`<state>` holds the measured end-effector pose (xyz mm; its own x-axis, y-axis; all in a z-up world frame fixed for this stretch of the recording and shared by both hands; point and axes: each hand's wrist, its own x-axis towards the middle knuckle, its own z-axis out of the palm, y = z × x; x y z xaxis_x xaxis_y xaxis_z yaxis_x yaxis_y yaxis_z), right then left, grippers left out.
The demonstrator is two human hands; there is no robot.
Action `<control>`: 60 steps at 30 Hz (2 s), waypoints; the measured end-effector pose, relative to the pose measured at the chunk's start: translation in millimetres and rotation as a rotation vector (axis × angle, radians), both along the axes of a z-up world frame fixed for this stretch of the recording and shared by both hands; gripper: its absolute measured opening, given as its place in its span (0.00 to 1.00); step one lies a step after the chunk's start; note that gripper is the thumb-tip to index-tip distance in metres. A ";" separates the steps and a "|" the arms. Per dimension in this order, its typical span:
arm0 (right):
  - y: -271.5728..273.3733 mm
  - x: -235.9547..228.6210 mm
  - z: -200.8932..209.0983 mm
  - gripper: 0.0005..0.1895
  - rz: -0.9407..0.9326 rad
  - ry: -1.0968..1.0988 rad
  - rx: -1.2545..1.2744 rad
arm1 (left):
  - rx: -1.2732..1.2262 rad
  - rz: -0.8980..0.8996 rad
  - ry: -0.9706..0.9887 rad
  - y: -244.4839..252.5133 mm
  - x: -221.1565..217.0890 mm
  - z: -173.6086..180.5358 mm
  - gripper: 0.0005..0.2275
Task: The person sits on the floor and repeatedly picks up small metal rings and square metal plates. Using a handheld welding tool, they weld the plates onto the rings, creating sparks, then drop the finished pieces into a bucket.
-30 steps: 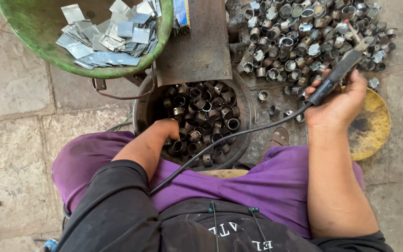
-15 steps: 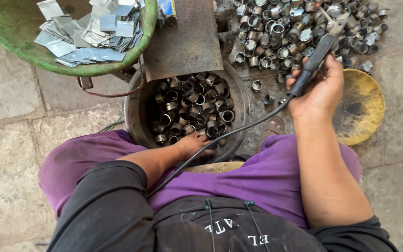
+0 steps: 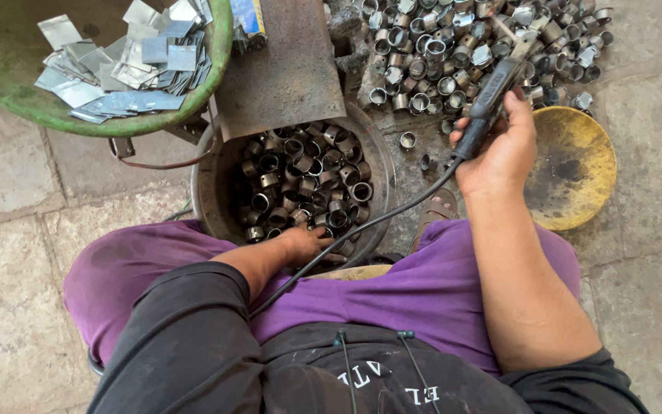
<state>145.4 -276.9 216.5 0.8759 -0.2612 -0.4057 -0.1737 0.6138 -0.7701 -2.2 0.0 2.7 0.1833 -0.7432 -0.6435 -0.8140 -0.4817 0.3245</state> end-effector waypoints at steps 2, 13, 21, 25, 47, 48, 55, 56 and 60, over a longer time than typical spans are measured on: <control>2.7 -1.7 1.3 0.16 0.009 -0.022 -0.003 | -0.089 0.001 -0.021 0.1 1.2 -2.5 0.33; 5.3 -2.0 -2.6 0.17 0.023 -0.066 -0.043 | -0.088 0.269 0.255 -11.2 8.5 -6.8 0.31; 5.6 -1.2 -6.3 0.17 0.058 -0.069 -0.048 | -0.152 0.392 0.189 -11.3 18.3 -31.3 0.17; 8.3 0.3 -3.0 0.19 0.065 -0.057 -0.025 | -0.155 0.262 0.103 5.5 32.6 -26.7 0.28; 4.6 -25.4 17.9 0.21 0.155 -0.022 0.064 | 0.341 0.456 0.218 37.3 -29.6 4.5 0.20; 4.4 -27.3 19.1 0.21 0.170 -0.023 0.050 | 0.436 0.463 0.268 39.1 -30.5 -2.0 0.24; -10.0 -55.9 20.8 0.16 0.150 -0.001 0.041 | -0.025 0.468 -0.080 28.2 -77.5 -45.8 0.12; -13.9 -59.8 20.9 0.16 0.131 0.014 0.022 | -0.022 0.461 -0.081 22.1 -79.6 -49.0 0.11; -27.9 -77.8 16.2 0.16 0.076 0.021 0.026 | -0.034 0.564 -0.122 16.6 -88.4 -54.2 0.14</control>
<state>67.6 -304.8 232.7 0.8842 -0.1829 -0.4298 -0.2365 0.6182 -0.7496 -90.6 16.6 -51.5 0.6286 -0.5288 -0.5703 -0.4672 -0.8430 0.2667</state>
